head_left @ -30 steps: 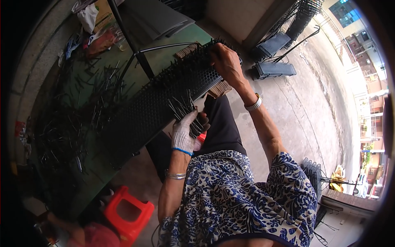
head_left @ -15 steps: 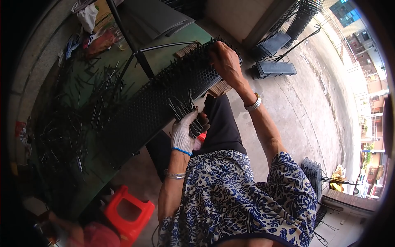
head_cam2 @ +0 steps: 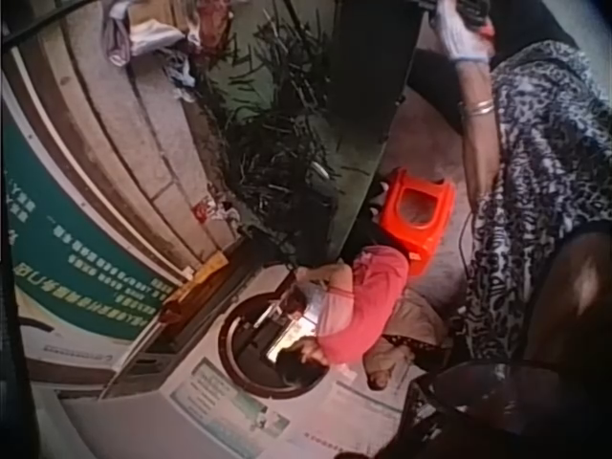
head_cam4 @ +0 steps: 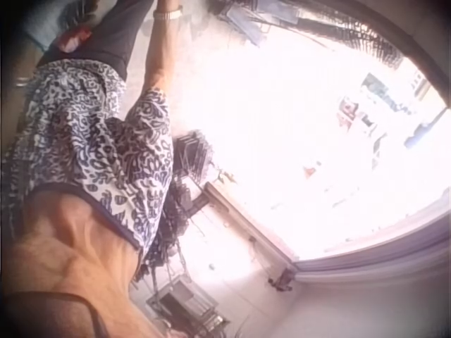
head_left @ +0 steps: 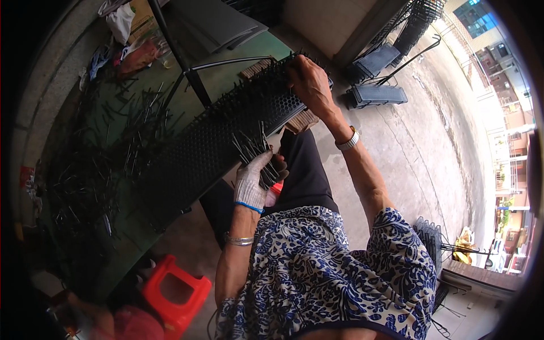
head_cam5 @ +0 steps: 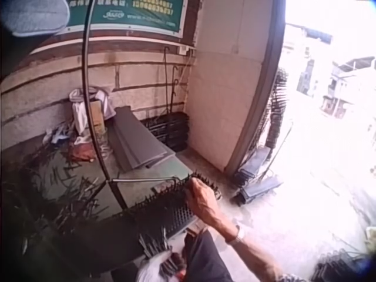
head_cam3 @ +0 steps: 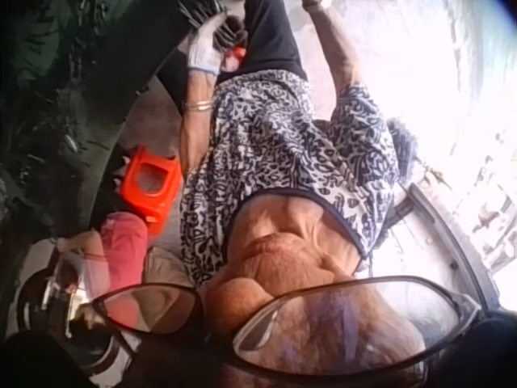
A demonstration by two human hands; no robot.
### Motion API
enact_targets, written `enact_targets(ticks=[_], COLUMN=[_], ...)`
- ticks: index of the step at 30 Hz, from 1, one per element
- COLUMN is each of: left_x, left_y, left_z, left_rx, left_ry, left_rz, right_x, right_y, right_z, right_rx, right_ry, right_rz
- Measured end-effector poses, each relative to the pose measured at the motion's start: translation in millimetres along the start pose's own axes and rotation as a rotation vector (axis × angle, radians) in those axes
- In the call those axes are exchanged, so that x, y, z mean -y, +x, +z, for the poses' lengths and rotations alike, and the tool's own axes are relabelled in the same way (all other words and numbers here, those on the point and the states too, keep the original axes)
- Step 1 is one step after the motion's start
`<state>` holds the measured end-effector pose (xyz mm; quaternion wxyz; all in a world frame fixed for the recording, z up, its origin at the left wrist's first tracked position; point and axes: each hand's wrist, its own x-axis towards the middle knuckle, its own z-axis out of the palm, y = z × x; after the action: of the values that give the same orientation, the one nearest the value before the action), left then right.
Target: Inserting black bristles into a perforated metal plate to assemble a brush component.
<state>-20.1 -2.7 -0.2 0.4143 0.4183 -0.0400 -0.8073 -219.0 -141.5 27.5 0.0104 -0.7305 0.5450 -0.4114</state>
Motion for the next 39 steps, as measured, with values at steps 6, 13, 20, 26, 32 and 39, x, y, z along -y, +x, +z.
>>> enact_targets(ticks=[6, 13, 20, 26, 32, 39], left_x=[2.2, -0.1, 3.6, 1.4, 1.8, 0.1], left_y=[2.8, -0.4, 5.4, 3.5, 4.8, -2.6], left_z=[-0.9, 4.9, -0.8, -1.9, -5.3, -6.2], left_rx=[0.013, -0.024, 0.002, 0.016, 0.036, 0.067], left_ry=[-0.005, 0.009, 0.016, 0.022, 0.029, 0.018], left_rz=[-0.034, -0.047, -0.039, -0.04, -0.039, 0.02], right_x=[-0.4, 7.5, 13.9, 17.8, 6.9, 5.6], right_y=[2.3, -4.9, -11.7, -8.5, -3.0, 7.5], right_z=[-0.5, -7.0, -10.1, -14.9, -15.5, -22.0], right_rx=[0.04, 0.052, -0.014, 0.046, 0.136, 0.238], right_ry=[0.024, 0.128, 0.271, 0.19, 0.12, 0.173], right_rz=[-0.031, -0.009, 0.193, 0.161, -0.024, 0.131])
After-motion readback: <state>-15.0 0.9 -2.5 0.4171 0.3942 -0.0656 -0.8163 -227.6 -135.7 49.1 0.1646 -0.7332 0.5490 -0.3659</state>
